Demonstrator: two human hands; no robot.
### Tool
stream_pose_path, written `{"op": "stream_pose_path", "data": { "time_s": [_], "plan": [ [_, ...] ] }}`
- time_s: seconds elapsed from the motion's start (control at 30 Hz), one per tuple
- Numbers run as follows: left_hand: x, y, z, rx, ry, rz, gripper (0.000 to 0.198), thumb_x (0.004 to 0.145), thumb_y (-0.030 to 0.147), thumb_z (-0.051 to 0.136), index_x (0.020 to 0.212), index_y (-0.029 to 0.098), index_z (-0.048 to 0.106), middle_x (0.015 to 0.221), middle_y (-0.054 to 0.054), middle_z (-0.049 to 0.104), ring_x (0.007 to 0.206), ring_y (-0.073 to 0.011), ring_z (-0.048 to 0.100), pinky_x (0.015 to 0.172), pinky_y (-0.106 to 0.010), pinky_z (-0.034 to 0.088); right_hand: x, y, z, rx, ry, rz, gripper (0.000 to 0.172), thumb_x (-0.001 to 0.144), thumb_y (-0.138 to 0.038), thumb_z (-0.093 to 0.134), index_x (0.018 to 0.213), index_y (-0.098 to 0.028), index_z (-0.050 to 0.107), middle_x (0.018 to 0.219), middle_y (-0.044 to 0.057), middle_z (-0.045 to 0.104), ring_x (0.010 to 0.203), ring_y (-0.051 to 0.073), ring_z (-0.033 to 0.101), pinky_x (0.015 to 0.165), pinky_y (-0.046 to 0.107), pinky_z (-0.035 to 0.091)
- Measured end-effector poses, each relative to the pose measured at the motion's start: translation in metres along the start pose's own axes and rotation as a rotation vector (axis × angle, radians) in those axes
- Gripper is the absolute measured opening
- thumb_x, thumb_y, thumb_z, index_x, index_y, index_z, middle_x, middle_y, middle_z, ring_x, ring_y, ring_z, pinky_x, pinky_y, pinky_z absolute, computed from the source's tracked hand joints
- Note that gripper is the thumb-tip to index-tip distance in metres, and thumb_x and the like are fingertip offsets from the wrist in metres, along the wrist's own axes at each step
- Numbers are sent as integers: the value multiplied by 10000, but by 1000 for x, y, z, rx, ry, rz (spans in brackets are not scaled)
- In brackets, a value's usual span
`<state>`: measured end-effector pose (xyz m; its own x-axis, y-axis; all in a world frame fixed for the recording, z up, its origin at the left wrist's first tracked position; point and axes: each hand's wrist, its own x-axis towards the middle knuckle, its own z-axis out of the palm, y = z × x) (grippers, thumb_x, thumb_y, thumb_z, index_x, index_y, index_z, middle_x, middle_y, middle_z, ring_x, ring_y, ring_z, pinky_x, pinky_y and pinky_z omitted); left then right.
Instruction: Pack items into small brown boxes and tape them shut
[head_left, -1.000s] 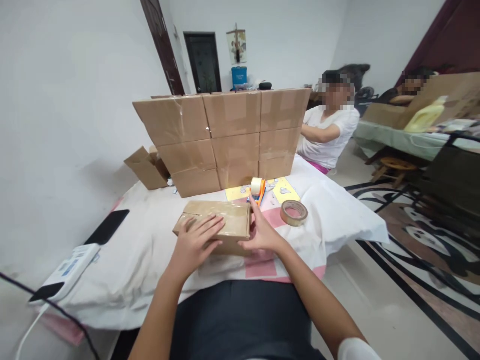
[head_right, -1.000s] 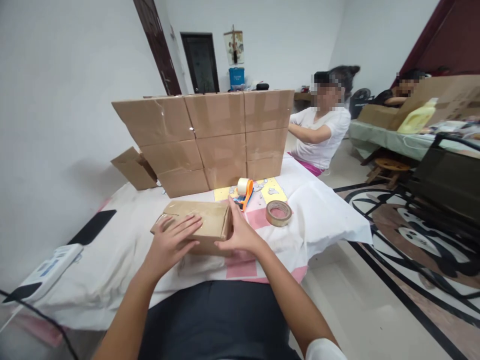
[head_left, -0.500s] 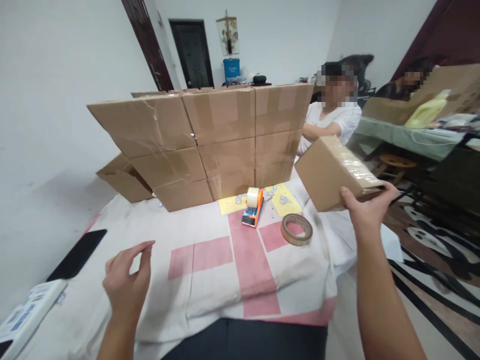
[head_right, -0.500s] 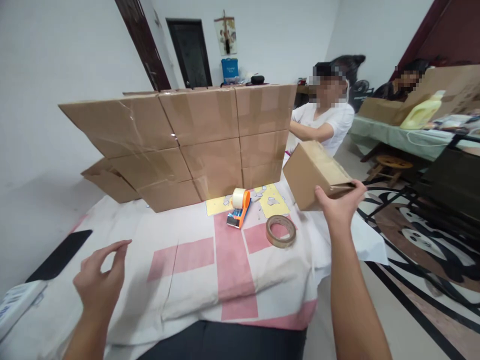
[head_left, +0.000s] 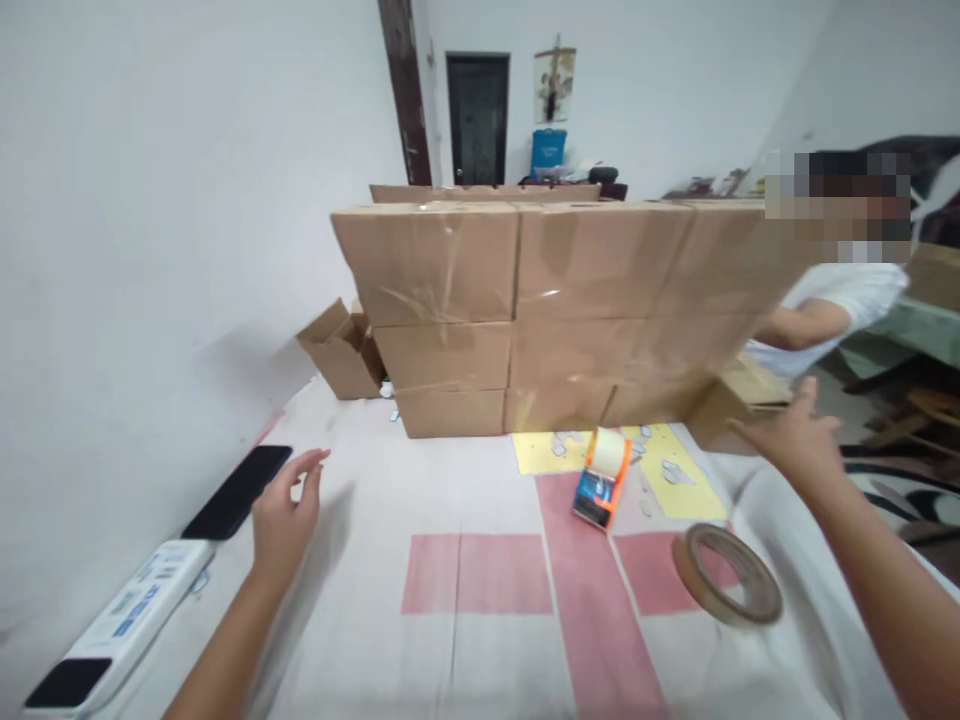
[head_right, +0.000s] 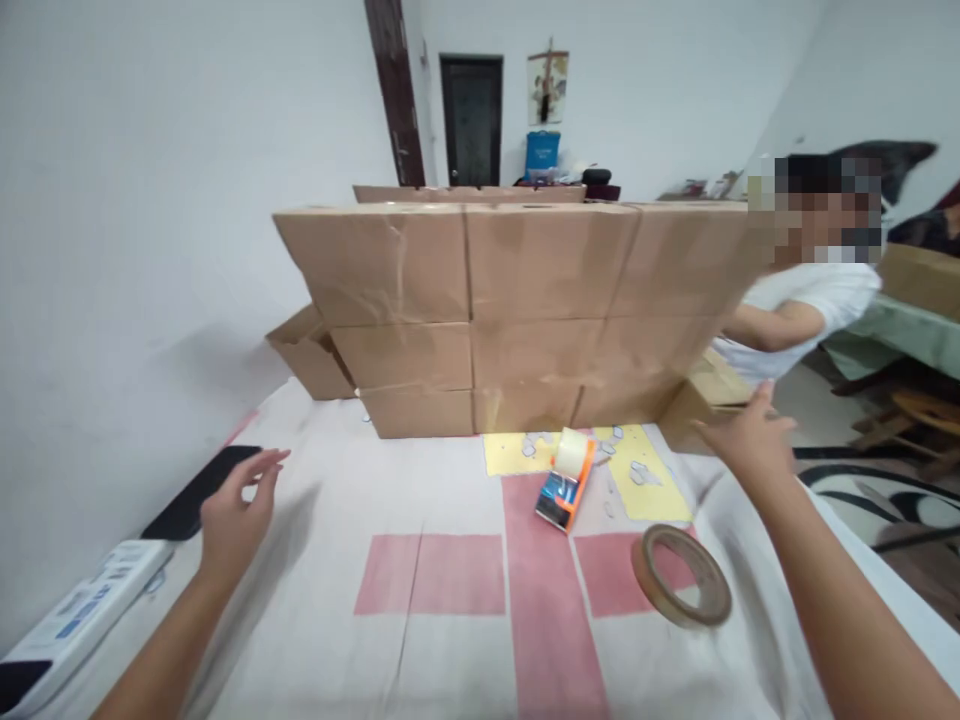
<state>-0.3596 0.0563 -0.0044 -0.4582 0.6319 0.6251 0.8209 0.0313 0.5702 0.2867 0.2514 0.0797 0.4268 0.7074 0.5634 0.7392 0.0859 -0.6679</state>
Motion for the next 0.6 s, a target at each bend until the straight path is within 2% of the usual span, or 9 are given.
{"op": "stream_pose_path", "data": {
  "time_s": [0.03, 0.1, 0.13, 0.23, 0.3, 0.4, 0.47, 0.53, 0.6],
  "plan": [
    [16, -13, 2, -19, 40, -48, 320, 916, 418, 566, 1157, 230, 662, 1127, -79, 739, 978, -247, 704, 854, -383, 542, -10, -25, 3, -49, -24, -25, 982, 400, -509, 872, 1285, -333, 486, 1141, 240, 551, 1007, 491, 598, 794, 686, 388],
    [50, -33, 15, -57, 102, -132, 520, 841, 467, 661, 1282, 205, 574, 1250, -117, 682, 1071, -266, 679, 894, -400, 544, -46, -85, 21, -234, -184, -176, 735, 665, -575, 686, 1334, -373, 459, 980, 147, 606, 878, 443, 639, 720, 636, 452],
    [67, -40, 27, -71, 141, -184, 663, 788, 494, 712, 1341, 188, 513, 1310, -145, 642, 1139, -284, 651, 909, -410, 544, -71, -119, 36, -217, -253, -270, 617, 738, -551, 619, 1304, -345, 491, 862, 103, 608, 788, 400, 647, 688, 590, 480],
    [114, -44, 73, -91, 185, -354, 966, 718, 515, 774, 1466, 115, 313, 1476, -251, 459, 1329, -312, 518, 1082, -462, 445, -155, -220, 103, 29, -608, -578, 309, 872, -430, 516, 1134, -280, 582, 857, 72, 650, 770, 283, 662, 732, 453, 525],
    [140, -37, 108, -41, 128, -432, 1138, 703, 554, 779, 1522, 69, 154, 1544, -314, 327, 1468, -339, 333, 1158, -499, 349, -208, -278, 158, 144, -826, -682, 233, 892, -344, 505, 1085, -258, 603, 962, 81, 683, 843, 250, 671, 779, 396, 526],
    [170, -28, 152, 43, 51, -544, 1269, 677, 659, 746, 1555, 98, 21, 1611, -329, 130, 1516, -409, 179, 1130, -587, 344, -268, -343, 243, 169, -1062, -638, 331, 884, -288, 527, 1192, -185, 588, 1109, 127, 685, 950, 266, 675, 849, 388, 526],
    [183, -31, 168, 68, 111, -606, 1290, 653, 608, 781, 1564, 114, 12, 1602, -315, 176, 1492, -428, 235, 1127, -592, 343, -291, -374, 291, 106, -1123, -507, 473, 884, -246, 529, 1337, -112, 498, 1169, 175, 665, 1031, 277, 669, 895, 385, 525],
    [186, -44, 171, 63, 174, -590, 1272, 633, 531, 812, 1567, 108, 60, 1548, -296, 299, 1438, -433, 332, 1126, -575, 350, -302, -397, 329, -31, -1104, -439, 645, 888, -212, 541, 1489, -111, 331, 1278, 222, 601, 1079, 289, 670, 901, 399, 533],
    [179, -66, 164, 26, 208, -507, 1258, 606, 490, 833, 1560, 94, 116, 1495, -279, 375, 1406, -432, 372, 1136, -556, 346, -304, -414, 357, -213, -1052, -429, 757, 904, -161, 528, 1575, -218, 181, 1443, 259, 461, 1082, 287, 684, 886, 423, 548]
  ]
}}
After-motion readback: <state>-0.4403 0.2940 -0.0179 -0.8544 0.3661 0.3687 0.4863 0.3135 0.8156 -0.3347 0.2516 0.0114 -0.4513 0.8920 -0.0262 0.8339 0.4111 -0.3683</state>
